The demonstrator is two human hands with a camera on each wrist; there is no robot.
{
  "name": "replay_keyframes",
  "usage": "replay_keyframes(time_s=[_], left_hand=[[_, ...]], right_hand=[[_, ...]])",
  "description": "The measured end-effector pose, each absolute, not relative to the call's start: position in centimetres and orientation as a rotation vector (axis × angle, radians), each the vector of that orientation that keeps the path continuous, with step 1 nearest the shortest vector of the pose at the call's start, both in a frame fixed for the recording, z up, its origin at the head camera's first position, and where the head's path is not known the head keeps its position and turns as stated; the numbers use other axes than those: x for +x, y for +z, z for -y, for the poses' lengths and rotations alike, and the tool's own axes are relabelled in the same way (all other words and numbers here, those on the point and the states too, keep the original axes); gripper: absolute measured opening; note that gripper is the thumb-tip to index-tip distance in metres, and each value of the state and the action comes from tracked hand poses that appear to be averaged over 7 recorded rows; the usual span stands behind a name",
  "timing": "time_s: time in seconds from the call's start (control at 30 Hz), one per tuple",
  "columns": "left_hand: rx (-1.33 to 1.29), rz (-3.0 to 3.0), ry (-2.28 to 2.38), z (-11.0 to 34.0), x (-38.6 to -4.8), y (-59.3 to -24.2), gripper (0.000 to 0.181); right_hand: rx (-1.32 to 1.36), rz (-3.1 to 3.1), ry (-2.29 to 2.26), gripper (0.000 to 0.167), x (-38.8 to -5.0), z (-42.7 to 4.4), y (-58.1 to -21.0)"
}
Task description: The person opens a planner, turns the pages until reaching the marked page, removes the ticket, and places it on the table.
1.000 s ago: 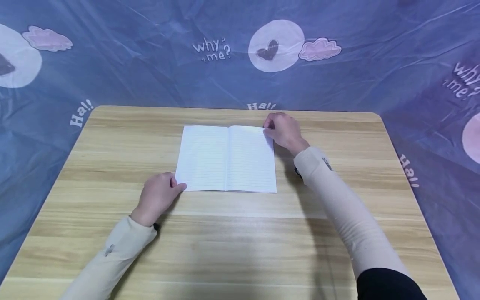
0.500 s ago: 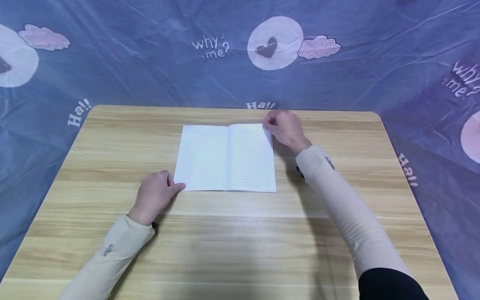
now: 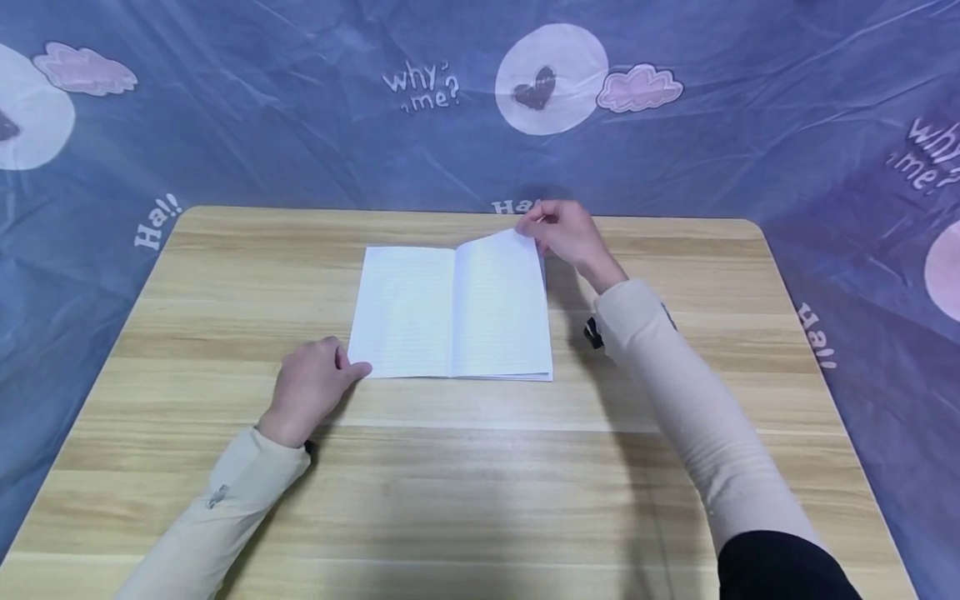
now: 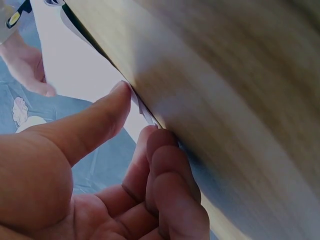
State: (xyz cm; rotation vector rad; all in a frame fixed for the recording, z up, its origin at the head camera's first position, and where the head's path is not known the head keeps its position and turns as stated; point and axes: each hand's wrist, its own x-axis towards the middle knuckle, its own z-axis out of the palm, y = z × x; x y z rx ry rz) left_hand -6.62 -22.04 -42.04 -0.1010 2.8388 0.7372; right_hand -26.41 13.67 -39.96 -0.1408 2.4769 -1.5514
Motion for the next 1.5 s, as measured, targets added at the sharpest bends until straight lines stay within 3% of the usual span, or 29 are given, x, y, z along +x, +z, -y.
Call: replay_keyframes(time_s=[0.2,0.7,1.07,1.3,1.5], left_hand=[[-0.095,-2.839,0.738,22.1,-6.6,-41.9,0.036],[-0.093,-2.886,0.749,21.6,-6.6,-40.9,0.035],[0.255,-3.083,1.350,15.0,-6.0,-38.1,0.034],[0.486,-3.176,1.380,12.4,-5.8,-37.9,0.013],[0.402,-3.181,1.377,13.6,-6.1,-38.7,0.010]], right_hand=[[0.037,-2.187,-1.768,0.012,-26.6,-12.2,-38.5],[0.098,-1.850,-2.019,0.010,-26.8,-8.6,-38.0],[0.051,-1.773,-2.057,0.009,-26.5,-7.7,-37.8],[0.052,-1.784,-2.071,0.008,-26.3,-7.6,-37.8],[0.052,-1.869,-2.045,0.019,-26.2,-8.4,-38.2]])
